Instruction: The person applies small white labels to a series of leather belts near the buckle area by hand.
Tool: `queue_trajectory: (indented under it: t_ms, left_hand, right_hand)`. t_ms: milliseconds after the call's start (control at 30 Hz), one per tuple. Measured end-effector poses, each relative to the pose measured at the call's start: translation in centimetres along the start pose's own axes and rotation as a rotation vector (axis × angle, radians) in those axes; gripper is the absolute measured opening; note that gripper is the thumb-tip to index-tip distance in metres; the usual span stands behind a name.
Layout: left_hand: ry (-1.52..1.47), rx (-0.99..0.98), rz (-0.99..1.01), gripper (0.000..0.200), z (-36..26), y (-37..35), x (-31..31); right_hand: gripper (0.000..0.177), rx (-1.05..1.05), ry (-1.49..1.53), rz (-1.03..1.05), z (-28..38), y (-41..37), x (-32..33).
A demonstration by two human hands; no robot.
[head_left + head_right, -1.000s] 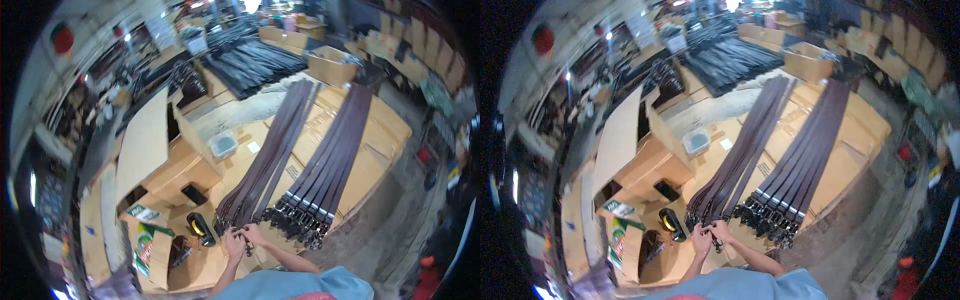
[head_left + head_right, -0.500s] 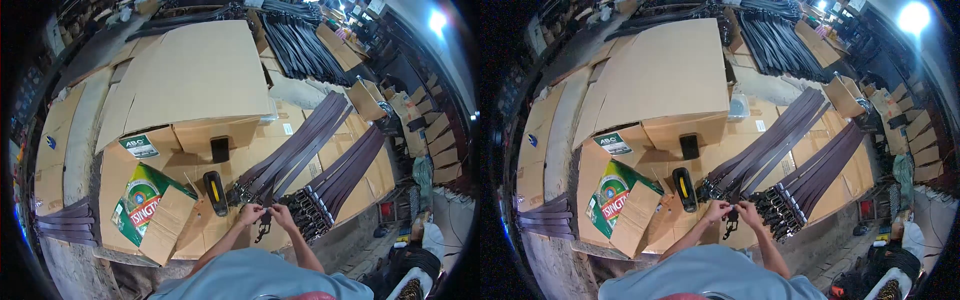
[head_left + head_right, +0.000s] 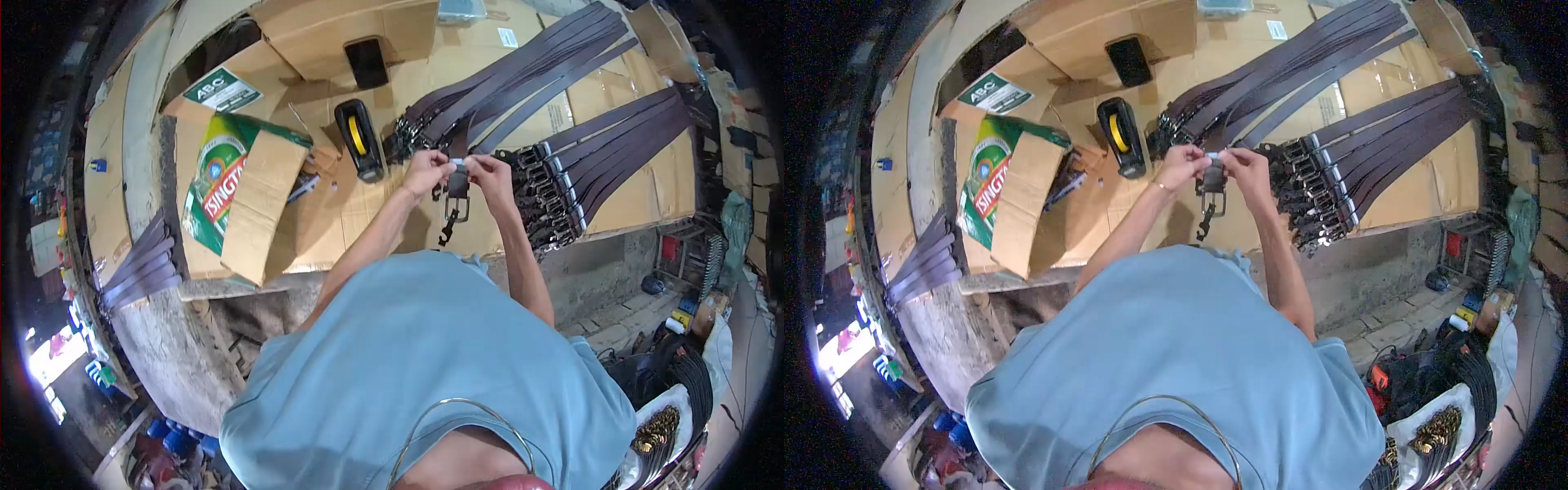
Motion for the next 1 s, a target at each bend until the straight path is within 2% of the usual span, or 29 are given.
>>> queue_trajectory:
  t_ms: [33, 100, 233, 267, 667, 733, 833, 900, 1000]
  left_hand:
    - [0.003, 0.009, -0.040, 0.008, -0.1, -0.3, 0.0]
    - [0.086, 0.011, -0.067, 0.011, 0.0, -0.7, -0.1]
    - [0.132, -0.028, -0.043, 0.011, -0.2, -1.7, -0.7]
    - [0.136, -0.017, -0.021, 0.011, -0.3, -1.8, -0.9]
    - [0.144, -0.050, 0.010, 0.011, -1.7, -2.6, -0.6]
    - [0.066, 0.029, -0.007, 0.011, -1.7, -2.7, -0.5]
    - [0.176, -0.040, 0.062, 0.011, -2.0, -2.5, -0.2]
    - [0.230, -0.053, 0.084, 0.011, -2.0, -2.3, 0.1]
    - [0.307, -0.069, 0.104, 0.011, -2.4, -2.3, 0.0]
  right_hand:
    - [0.030, -0.008, 0.004, 0.016, -0.2, -0.5, 0.2]
    - [0.027, -0.116, 0.325, 0.067, -0.7, -1.5, 0.5]
    - [0.022, -0.067, 0.140, 0.139, -2.7, -0.9, 1.1]
    - [0.023, -0.054, 0.075, 0.087, -3.1, -0.9, 1.3]
    - [0.020, -0.079, 0.271, -0.047, -4.2, -1.0, 0.4]
    - [0.019, -0.079, 0.284, -0.048, -4.3, -1.0, 0.2]
    - [0.019, -0.060, 0.283, -0.052, -4.3, -1.0, 0.4]
    - [0.019, -0.031, 0.057, -0.030, -3.7, -1.0, 0.4]
    - [0.020, -0.045, 0.072, -0.014, -3.2, -1.5, 0.1]
Point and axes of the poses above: each hand's wrist, its own y-axis towards the middle knuckle, its own x-axis out of the back of the hand, z = x × y, the point moved 6 cm from there along y, towards the middle knuckle, and after that the axes turned 9 degrees about -x, right-handed, at the moved point
